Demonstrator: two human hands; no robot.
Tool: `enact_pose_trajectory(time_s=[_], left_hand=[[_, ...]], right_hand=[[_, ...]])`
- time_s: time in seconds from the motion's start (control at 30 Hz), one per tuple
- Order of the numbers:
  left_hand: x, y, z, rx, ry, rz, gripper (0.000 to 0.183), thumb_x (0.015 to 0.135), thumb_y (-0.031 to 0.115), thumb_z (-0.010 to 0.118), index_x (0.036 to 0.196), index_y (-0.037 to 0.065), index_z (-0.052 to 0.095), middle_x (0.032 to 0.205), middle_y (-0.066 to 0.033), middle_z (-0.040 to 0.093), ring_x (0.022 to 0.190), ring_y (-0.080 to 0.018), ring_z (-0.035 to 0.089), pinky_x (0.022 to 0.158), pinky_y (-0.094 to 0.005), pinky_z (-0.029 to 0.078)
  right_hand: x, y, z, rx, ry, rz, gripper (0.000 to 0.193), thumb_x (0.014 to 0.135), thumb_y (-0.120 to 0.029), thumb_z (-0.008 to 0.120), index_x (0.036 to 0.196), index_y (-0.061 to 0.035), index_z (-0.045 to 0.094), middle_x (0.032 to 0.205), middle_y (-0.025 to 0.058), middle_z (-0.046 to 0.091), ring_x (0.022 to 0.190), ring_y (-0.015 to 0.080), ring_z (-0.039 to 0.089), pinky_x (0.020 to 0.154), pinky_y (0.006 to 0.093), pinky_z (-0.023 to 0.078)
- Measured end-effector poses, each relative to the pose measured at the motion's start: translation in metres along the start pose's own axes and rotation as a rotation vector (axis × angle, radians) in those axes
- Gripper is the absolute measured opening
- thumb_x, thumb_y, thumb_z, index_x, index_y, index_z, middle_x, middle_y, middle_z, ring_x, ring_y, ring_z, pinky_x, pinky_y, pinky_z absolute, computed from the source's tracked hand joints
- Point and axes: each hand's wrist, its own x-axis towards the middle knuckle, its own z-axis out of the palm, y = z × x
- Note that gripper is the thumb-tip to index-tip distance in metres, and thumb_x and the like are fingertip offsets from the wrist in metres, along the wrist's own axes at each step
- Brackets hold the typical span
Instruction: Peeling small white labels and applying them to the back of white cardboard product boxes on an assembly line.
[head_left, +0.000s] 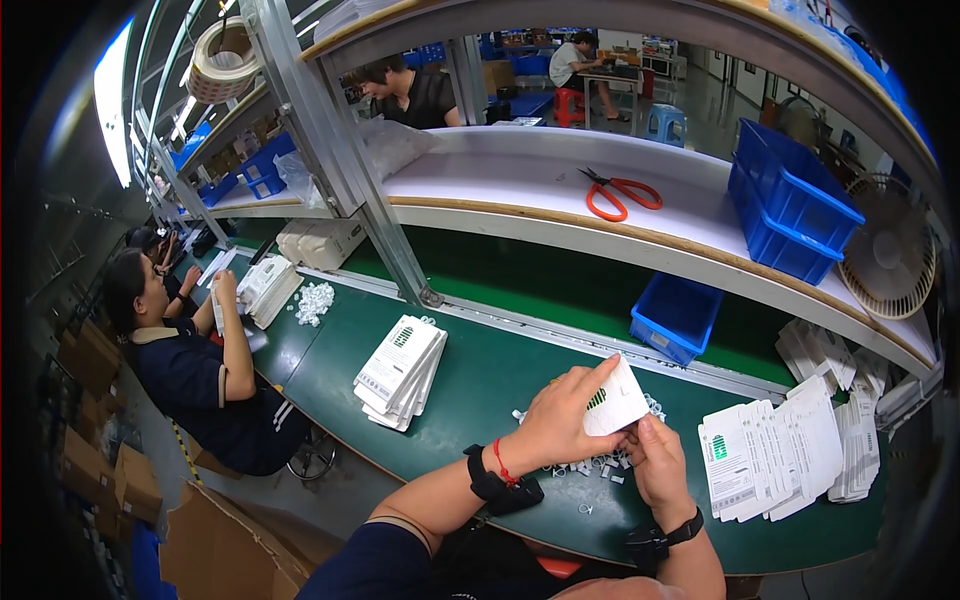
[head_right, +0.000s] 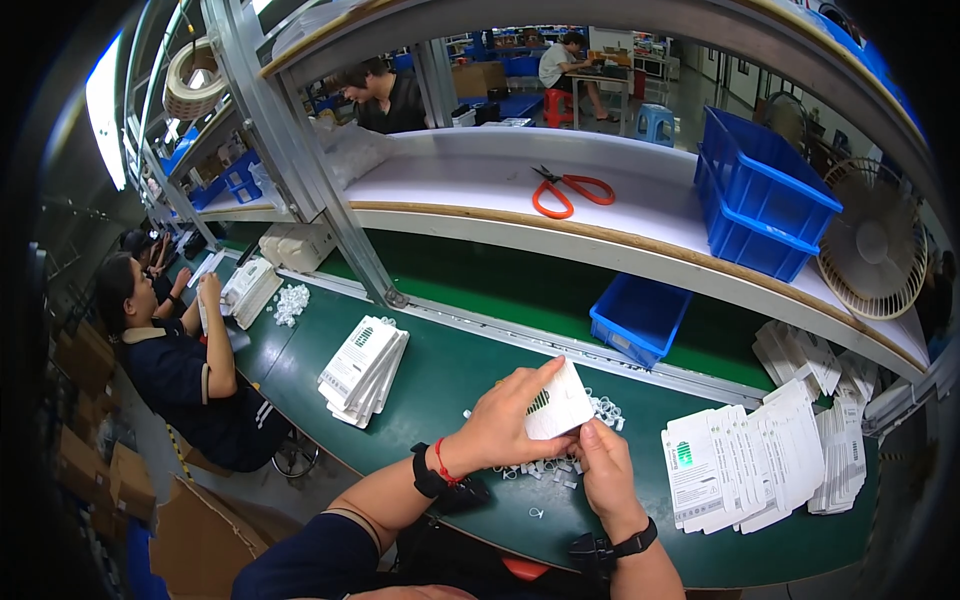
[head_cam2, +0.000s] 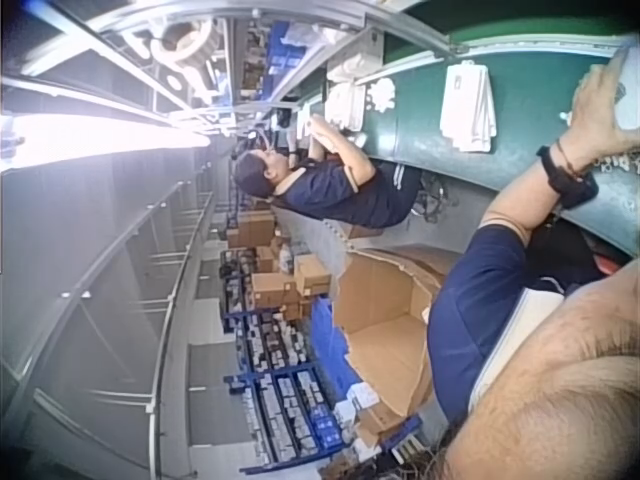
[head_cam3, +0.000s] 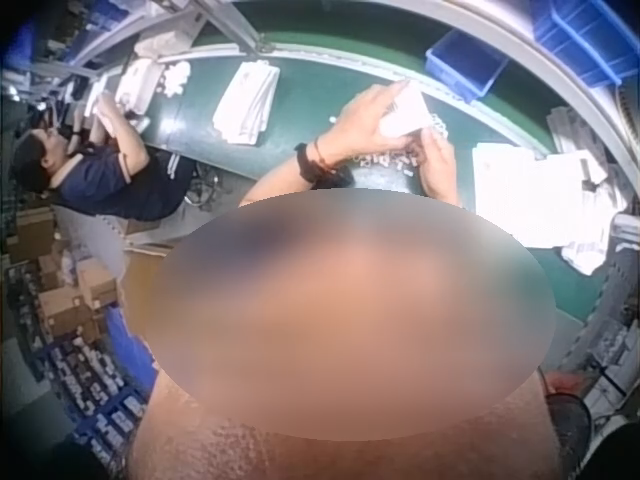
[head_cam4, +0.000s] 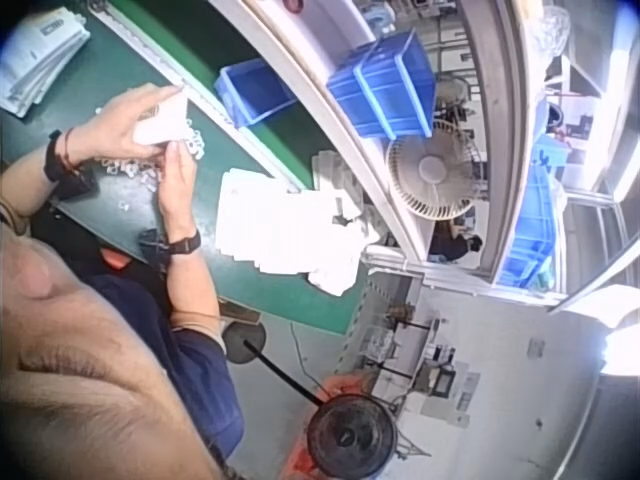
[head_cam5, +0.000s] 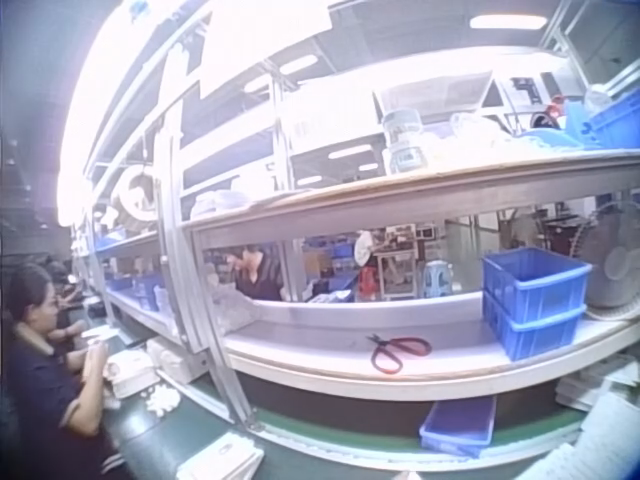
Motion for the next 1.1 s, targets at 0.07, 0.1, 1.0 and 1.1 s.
enact_pose_trajectory(time_s=[0.07,0.1,1.0,1.1], left_hand=[[0.000,0.001,0.000,0.004,0.016,-0.012,0.087,0.061,0.032,0.080,0.133,0.003,0.041,0.102,-0.0147,0.055,0.092,-0.0315,0.056,0.081,-0.0380,0.046],[0.000,0.000,0.002,0.003,0.038,0.003,0.084,0.061,0.031,0.080,0.131,0.003,0.043,0.102,-0.0146,0.056,0.092,-0.0313,0.057,0.080,-0.0380,0.046],[-0.002,0.002,0.002,0.086,0.000,0.122,0.074,0.059,0.024,0.076,0.124,0.003,0.047,0.108,-0.0164,0.055,0.094,-0.0336,0.058,0.080,-0.0400,0.048],[-0.002,0.003,0.003,0.057,0.029,0.122,0.076,0.059,0.024,0.076,0.126,0.003,0.046,0.107,-0.0166,0.055,0.093,-0.0335,0.058,0.079,-0.0398,0.048]], right_hand=[[0.000,-0.001,0.002,0.049,0.007,0.012,0.035,0.099,-0.022,0.040,0.117,0.0061,0.051,0.106,0.0117,0.061,0.090,0.0171,0.059,0.081,0.0298,0.046],[0.000,0.000,0.001,0.048,0.007,0.011,0.035,0.099,-0.022,0.040,0.117,0.0061,0.051,0.106,0.0117,0.061,0.090,0.0171,0.059,0.081,0.0298,0.046],[-0.001,-0.002,0.016,-0.227,0.158,-0.241,0.042,0.095,-0.009,0.046,0.134,0.0038,0.042,0.124,0.0154,0.054,0.112,0.0165,0.051,0.095,0.0288,0.040],[-0.004,-0.007,0.018,-0.499,0.186,-0.311,0.039,0.095,-0.010,0.046,0.132,0.0041,0.045,0.118,0.0152,0.059,0.107,0.0172,0.055,0.092,0.0281,0.042]])
